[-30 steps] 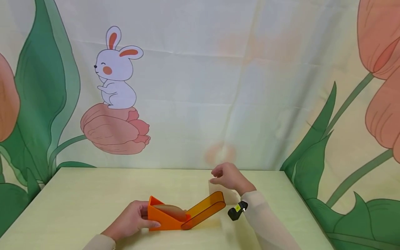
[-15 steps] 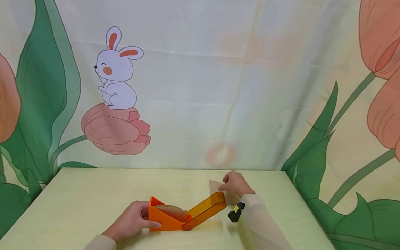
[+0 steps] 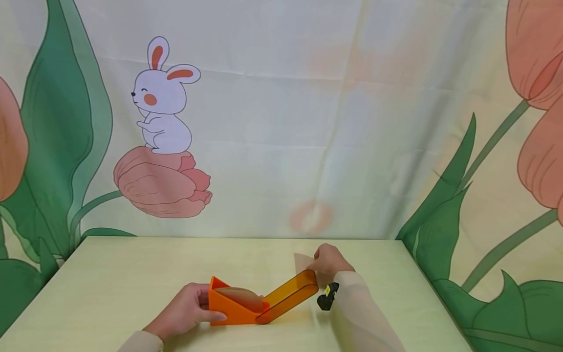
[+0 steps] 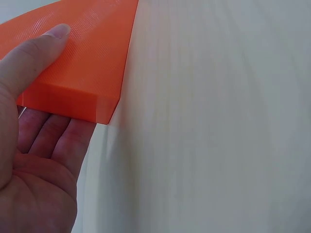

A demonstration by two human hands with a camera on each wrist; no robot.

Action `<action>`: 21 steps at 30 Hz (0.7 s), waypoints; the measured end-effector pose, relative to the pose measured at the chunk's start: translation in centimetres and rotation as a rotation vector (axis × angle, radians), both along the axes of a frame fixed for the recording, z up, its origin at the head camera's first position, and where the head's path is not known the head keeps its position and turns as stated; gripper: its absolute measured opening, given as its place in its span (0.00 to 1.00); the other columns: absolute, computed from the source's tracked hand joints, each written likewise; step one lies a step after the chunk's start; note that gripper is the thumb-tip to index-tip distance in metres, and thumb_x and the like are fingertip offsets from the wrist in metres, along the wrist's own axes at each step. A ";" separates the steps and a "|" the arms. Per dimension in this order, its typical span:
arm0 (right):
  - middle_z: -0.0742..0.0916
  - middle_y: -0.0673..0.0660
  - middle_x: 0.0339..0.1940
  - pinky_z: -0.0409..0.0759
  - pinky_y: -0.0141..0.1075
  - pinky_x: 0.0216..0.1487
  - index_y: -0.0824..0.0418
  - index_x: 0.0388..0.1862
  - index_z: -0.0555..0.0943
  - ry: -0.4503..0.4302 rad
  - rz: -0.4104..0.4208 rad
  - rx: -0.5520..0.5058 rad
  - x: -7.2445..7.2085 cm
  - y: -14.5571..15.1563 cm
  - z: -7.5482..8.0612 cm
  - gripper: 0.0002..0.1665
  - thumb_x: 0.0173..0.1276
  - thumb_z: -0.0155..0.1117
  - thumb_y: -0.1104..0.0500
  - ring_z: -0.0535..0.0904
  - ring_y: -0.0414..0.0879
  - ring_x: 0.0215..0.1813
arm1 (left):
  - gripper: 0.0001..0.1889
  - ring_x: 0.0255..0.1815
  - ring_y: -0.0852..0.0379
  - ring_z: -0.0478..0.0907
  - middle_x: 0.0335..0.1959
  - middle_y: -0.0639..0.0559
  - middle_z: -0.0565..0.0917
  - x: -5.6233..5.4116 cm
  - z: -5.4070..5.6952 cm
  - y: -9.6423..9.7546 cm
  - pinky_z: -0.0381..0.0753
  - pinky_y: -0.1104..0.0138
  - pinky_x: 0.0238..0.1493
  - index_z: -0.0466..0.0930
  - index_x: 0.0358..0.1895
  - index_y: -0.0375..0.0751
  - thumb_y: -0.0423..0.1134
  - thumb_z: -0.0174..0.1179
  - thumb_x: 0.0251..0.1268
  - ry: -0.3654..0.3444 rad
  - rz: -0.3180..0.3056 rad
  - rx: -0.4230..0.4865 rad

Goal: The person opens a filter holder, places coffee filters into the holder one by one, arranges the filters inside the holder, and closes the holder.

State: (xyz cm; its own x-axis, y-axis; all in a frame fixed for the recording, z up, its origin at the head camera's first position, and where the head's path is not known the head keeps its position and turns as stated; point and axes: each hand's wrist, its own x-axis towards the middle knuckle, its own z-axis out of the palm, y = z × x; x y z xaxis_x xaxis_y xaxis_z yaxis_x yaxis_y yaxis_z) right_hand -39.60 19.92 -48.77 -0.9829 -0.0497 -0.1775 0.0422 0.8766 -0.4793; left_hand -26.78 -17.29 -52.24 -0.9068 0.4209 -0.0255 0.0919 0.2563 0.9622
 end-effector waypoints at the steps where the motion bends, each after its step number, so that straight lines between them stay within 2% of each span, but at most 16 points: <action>1: 0.85 0.56 0.41 0.83 0.47 0.50 0.64 0.44 0.82 -0.002 -0.005 0.002 0.0 0.0 0.0 0.19 0.62 0.77 0.53 0.79 0.51 0.43 | 0.26 0.46 0.53 0.87 0.49 0.49 0.90 0.0 0.0 0.0 0.86 0.73 0.51 0.85 0.56 0.40 0.46 0.78 0.54 0.006 0.000 -0.005; 5: 0.85 0.56 0.40 0.83 0.45 0.49 0.63 0.42 0.82 -0.014 -0.012 0.015 0.0 0.0 0.1 0.17 0.63 0.76 0.54 0.79 0.51 0.42 | 0.26 0.45 0.53 0.86 0.48 0.50 0.91 0.0 0.0 0.0 0.84 0.75 0.49 0.85 0.55 0.41 0.47 0.78 0.54 0.024 0.003 -0.027; 12: 0.86 0.55 0.33 0.83 0.42 0.42 0.62 0.35 0.85 -0.011 0.027 0.042 -0.5 0.0 -0.2 0.12 0.61 0.76 0.55 0.79 0.50 0.37 | 0.26 0.45 0.52 0.86 0.48 0.50 0.91 -0.1 -0.1 -0.1 0.84 0.75 0.48 0.85 0.56 0.42 0.46 0.78 0.54 0.022 -0.002 -0.027; 21: 0.87 0.57 0.41 0.85 0.47 0.50 0.64 0.44 0.85 -0.031 -0.005 0.028 -0.5 -0.1 -0.4 0.16 0.62 0.75 0.56 0.81 0.51 0.43 | 0.26 0.44 0.52 0.86 0.48 0.50 0.90 -0.1 -0.1 0.0 0.84 0.75 0.48 0.85 0.56 0.42 0.46 0.78 0.54 0.016 0.001 -0.034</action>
